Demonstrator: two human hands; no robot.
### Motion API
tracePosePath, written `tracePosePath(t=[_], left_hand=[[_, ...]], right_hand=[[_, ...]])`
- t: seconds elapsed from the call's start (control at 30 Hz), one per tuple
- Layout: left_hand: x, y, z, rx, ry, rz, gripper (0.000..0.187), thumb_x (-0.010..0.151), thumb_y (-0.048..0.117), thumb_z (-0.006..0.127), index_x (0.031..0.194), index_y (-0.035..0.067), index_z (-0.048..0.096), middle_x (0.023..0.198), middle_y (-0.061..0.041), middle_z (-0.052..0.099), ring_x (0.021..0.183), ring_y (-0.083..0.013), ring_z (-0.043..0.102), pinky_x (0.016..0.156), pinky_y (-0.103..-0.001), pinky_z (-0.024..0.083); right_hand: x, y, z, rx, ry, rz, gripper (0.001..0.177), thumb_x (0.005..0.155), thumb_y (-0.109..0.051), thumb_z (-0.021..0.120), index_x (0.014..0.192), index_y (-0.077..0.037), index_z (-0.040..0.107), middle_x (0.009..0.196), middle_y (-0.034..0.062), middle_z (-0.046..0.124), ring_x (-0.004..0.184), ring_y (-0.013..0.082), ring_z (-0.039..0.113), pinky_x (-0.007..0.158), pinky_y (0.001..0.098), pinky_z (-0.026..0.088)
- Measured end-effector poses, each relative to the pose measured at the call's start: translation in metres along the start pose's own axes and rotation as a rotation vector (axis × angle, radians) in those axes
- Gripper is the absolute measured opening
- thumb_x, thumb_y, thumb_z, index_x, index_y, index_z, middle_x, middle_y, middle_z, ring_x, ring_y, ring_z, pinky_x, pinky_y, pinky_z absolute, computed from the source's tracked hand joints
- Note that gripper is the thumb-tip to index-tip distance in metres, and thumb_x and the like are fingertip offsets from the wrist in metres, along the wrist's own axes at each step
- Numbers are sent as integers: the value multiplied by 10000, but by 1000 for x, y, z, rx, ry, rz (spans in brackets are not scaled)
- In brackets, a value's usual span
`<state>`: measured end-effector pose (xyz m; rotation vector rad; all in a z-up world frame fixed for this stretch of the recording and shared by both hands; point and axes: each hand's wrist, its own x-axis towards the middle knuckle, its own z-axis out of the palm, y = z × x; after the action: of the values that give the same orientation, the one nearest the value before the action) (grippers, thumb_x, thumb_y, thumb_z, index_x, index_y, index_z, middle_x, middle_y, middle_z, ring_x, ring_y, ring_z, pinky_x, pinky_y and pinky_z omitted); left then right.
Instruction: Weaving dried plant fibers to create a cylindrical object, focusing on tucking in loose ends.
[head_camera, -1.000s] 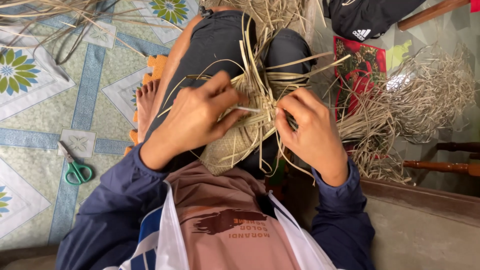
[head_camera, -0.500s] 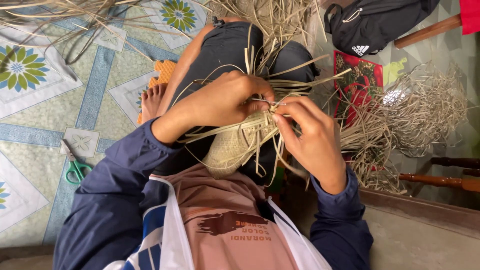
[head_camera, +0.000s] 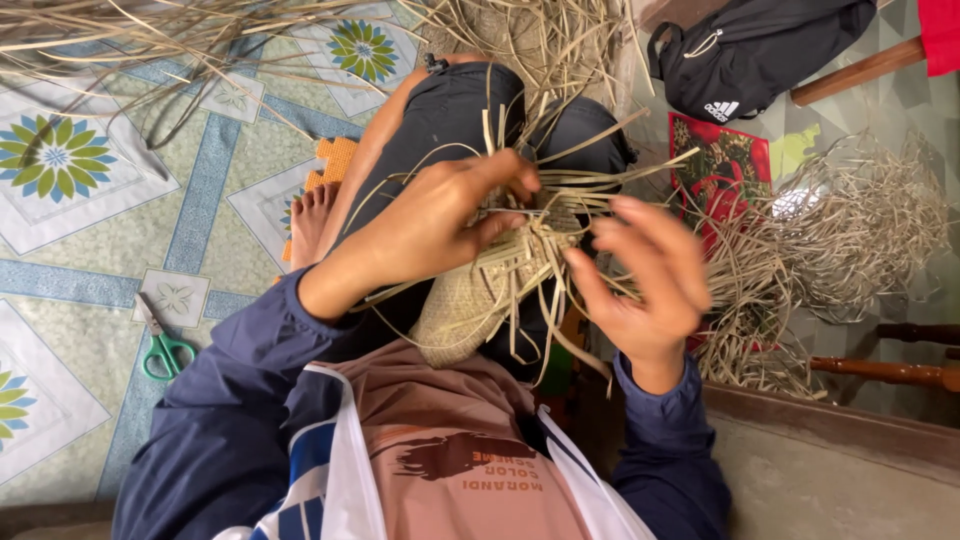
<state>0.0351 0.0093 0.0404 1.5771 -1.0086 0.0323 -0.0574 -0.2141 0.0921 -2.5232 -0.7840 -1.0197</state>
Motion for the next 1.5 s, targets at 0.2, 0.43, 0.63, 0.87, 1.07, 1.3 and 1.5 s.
tracePosePath(t=[0.2,0.43,0.63,0.87,1.07,1.3,1.5], left_hand=[[-39,-3,18,313,158,-83,197,932,291,749,1078,190,663,1011,-26,620,821,-344,708,665,-472,578],[-38,-6,55,409,215,-146,222,902,400,750,1026,226,693,926,26,632,716,-303,721,627,-435,588],[-35,-1,55,326,251,-233,209,895,381,761,1024,234,688,868,36,642,732,-298,724,606,-424,581],[-33,3,62,347,259,-222,206,859,285,787,1028,208,697,892,20,663,751,-328,732,624,-449,587],[-30,6,70,412,254,-285,237,822,271,798,1021,193,694,874,-3,656,710,-368,720,614,-487,586],[-30,4,62,226,219,-293,130,811,265,732,866,173,659,781,-27,595,729,-392,695,594,-480,550],[-62,-5,46,172,151,-438,86,748,226,698,781,157,660,700,-62,576,684,-397,671,601,-447,532]], right_hand=[[-23,16,19,388,-169,463,606,849,-160,844,1372,9,589,1238,170,662,1172,277,642,1070,451,451],[-22,15,35,484,-240,530,356,829,-8,807,1180,-28,753,889,102,710,860,142,643,854,359,544],[-20,20,36,591,-291,489,302,837,-17,783,1135,-52,750,864,80,661,823,159,627,818,324,515],[-22,17,34,655,-263,617,263,856,-4,791,1111,-34,738,867,103,709,893,111,634,834,325,546],[-27,17,35,643,-236,636,250,846,12,801,1078,-20,713,890,99,735,922,114,653,847,337,552],[-16,20,33,676,-290,470,267,863,70,703,1099,-51,740,862,94,643,848,193,643,802,346,507],[-23,33,33,692,-314,483,211,783,74,720,953,-50,730,798,87,618,770,184,591,754,344,489]])
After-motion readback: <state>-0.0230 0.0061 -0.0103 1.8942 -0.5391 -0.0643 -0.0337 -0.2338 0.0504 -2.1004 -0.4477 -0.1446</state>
